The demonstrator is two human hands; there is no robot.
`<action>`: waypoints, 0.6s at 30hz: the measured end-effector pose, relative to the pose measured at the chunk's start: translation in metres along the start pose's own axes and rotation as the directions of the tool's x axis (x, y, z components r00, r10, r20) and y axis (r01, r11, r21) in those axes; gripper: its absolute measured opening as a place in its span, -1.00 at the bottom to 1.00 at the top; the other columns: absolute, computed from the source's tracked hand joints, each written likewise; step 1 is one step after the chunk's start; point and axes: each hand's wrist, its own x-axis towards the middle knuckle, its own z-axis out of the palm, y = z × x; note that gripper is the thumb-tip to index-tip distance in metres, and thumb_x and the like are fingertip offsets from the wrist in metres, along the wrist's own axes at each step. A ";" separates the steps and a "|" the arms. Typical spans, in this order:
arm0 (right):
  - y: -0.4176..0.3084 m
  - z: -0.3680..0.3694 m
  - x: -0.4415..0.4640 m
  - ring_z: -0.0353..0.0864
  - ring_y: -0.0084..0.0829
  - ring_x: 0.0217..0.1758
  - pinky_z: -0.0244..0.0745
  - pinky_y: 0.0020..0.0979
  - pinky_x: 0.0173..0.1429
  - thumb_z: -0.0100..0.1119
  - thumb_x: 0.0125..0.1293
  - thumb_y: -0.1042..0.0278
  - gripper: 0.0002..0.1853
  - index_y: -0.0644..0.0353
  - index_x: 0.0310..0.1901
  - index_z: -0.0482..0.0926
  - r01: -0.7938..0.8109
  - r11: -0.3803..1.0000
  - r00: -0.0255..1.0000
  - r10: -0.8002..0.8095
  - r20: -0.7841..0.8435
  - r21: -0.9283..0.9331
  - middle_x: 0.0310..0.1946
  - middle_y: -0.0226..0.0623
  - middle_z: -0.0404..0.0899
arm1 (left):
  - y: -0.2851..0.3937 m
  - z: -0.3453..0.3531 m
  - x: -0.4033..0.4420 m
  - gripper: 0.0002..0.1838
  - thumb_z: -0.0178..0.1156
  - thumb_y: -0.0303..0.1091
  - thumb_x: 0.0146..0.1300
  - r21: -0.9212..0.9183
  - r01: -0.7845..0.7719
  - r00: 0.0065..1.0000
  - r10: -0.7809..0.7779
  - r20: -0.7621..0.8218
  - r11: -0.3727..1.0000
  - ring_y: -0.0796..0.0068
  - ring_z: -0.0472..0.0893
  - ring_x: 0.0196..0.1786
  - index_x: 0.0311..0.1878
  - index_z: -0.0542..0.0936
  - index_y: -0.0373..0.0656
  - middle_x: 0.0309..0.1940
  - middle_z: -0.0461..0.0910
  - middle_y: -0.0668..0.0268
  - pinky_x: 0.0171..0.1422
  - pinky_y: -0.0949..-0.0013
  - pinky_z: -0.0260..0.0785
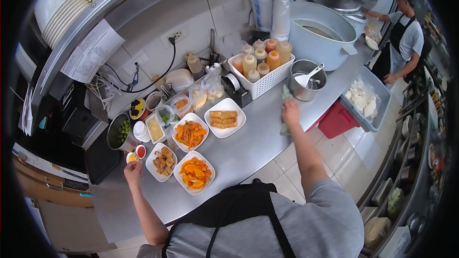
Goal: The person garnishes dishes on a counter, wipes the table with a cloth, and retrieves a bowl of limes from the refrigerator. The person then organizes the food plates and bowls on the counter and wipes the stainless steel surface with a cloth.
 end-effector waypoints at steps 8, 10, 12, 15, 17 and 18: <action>-0.103 -0.045 -0.118 0.39 -0.21 0.03 0.29 -0.34 0.14 -0.12 -0.24 0.70 -0.50 0.14 -0.15 0.50 0.417 0.582 0.729 -0.673 0.126 0.698 -0.10 -0.18 0.45 | 0.061 0.067 -0.039 -0.83 0.21 -0.31 0.05 -0.074 -0.036 0.985 0.048 0.168 0.997 0.70 0.44 -0.53 -0.44 0.48 -0.21 -0.60 0.47 0.42 -0.47 0.61 0.28; -0.099 -0.064 -0.111 0.42 -0.24 0.01 0.30 -0.37 0.12 -0.15 -0.27 0.73 -0.48 0.11 -0.17 0.52 0.109 0.548 0.743 -0.599 0.299 0.829 -0.15 -0.22 0.49 | 0.067 0.075 -0.041 -0.84 0.20 -0.34 0.06 -0.059 -0.051 0.983 0.060 0.172 0.997 0.70 0.43 -0.53 -0.43 0.48 -0.22 -0.59 0.47 0.42 -0.47 0.63 0.27; -0.063 -0.052 -0.073 0.41 -0.20 0.01 0.27 -0.36 0.12 -0.17 -0.11 0.68 -0.55 0.16 -0.13 0.49 -0.145 0.615 0.913 -0.219 0.344 0.775 -0.14 -0.14 0.48 | 0.069 0.080 -0.043 -0.85 0.19 -0.36 0.07 -0.080 -0.040 0.975 0.056 0.214 0.996 0.70 0.44 -0.53 -0.43 0.48 -0.23 -0.59 0.48 0.42 -0.48 0.64 0.25; -0.004 -0.060 0.010 0.35 -0.17 0.07 0.24 -0.30 0.12 -0.02 0.13 0.32 -0.65 0.22 -0.03 0.41 -0.137 0.748 0.987 0.046 0.154 0.649 -0.05 -0.06 0.41 | 0.076 0.091 -0.047 -0.87 0.18 -0.39 0.06 -0.078 -0.057 0.974 0.073 0.214 0.995 0.71 0.44 -0.55 -0.41 0.48 -0.24 -0.57 0.49 0.41 -0.48 0.63 0.25; 0.001 -0.041 0.012 0.32 -0.15 0.08 0.22 -0.24 0.12 0.02 0.12 0.19 -0.57 0.25 0.00 0.37 -0.007 0.935 0.999 -0.009 0.045 0.353 0.00 -0.05 0.36 | 0.078 0.096 -0.051 -0.87 0.18 -0.40 0.05 -0.086 -0.068 0.976 0.084 0.199 0.994 0.71 0.43 -0.55 -0.41 0.48 -0.24 -0.56 0.49 0.41 -0.48 0.63 0.25; -0.001 -0.034 0.009 0.29 -0.14 0.10 0.19 -0.19 0.13 0.06 0.10 0.06 -0.46 0.28 0.03 0.33 0.086 0.996 0.995 -0.086 -0.050 0.002 0.04 -0.03 0.31 | 0.080 0.099 -0.053 -0.87 0.18 -0.40 0.05 -0.080 -0.060 0.979 0.074 0.189 0.995 0.71 0.43 -0.56 -0.40 0.48 -0.25 -0.56 0.48 0.41 -0.49 0.63 0.25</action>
